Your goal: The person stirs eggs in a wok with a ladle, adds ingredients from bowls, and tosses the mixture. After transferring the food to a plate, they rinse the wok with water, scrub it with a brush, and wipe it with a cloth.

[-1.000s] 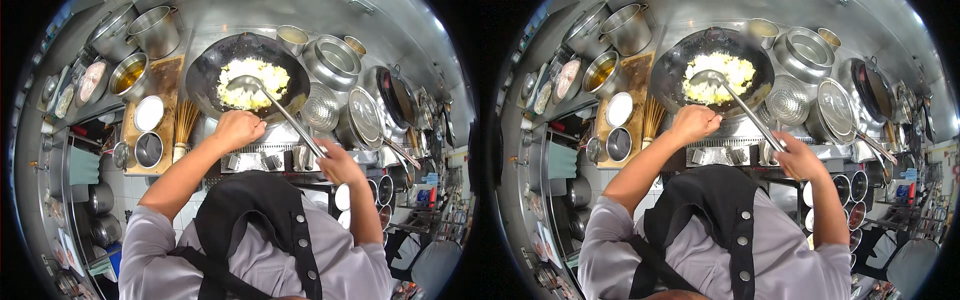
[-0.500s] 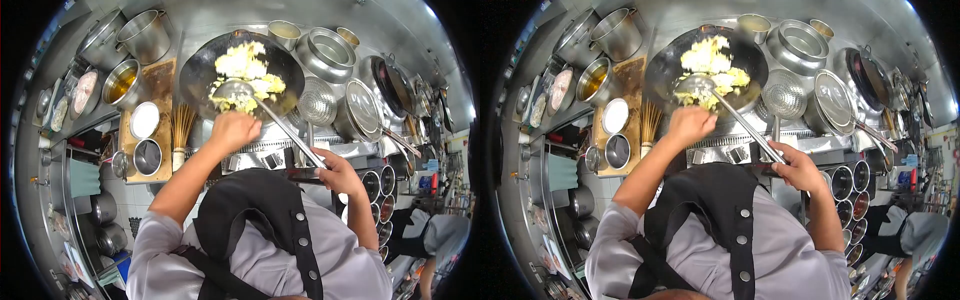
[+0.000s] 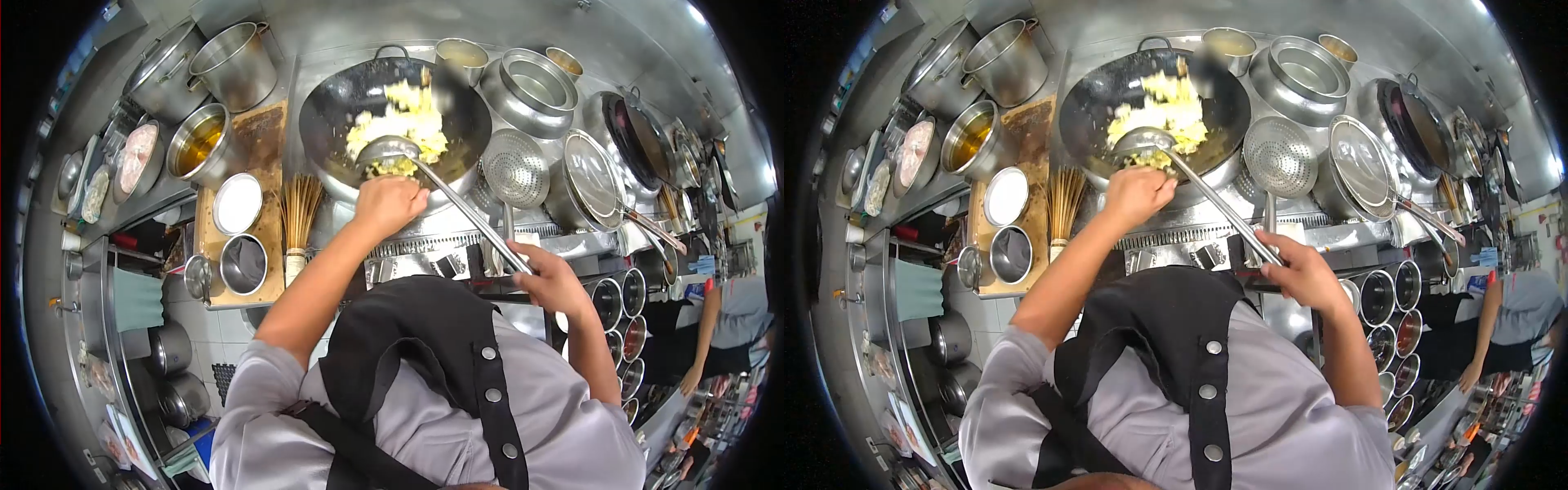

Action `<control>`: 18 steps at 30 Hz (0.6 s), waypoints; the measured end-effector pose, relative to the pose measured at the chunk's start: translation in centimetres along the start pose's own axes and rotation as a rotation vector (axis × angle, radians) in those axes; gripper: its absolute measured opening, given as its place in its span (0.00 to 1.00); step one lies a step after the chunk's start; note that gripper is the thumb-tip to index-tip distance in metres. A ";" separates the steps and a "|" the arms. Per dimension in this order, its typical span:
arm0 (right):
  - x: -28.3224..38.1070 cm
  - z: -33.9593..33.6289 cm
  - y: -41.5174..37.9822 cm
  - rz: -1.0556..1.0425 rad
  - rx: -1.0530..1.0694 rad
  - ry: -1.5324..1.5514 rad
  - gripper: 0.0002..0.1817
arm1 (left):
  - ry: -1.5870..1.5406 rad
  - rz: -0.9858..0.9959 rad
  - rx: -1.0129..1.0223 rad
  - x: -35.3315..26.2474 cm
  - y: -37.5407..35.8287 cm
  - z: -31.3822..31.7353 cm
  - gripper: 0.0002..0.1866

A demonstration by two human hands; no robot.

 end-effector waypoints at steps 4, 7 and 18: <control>-2.2 1.2 8.7 -0.286 -0.192 -0.147 0.31 | 0.053 -0.083 0.141 -1.3 -3.2 2.2 0.21; -0.4 1.9 6.8 -0.274 -0.204 -0.136 0.31 | 0.004 -0.070 0.259 -3.6 -8.6 0.4 0.20; -2.3 2.2 8.5 -0.220 -0.227 -0.212 0.31 | 0.059 -0.051 0.116 -1.8 -5.0 2.3 0.21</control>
Point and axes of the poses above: each hand's wrist, its own y-axis towards the middle knuckle, its own z-axis out of the palm, x = y × z, the point moved 8 cm from there along y, towards the middle knuckle, and after that the axes turned 1 degree about z, right-handed, at the moved point
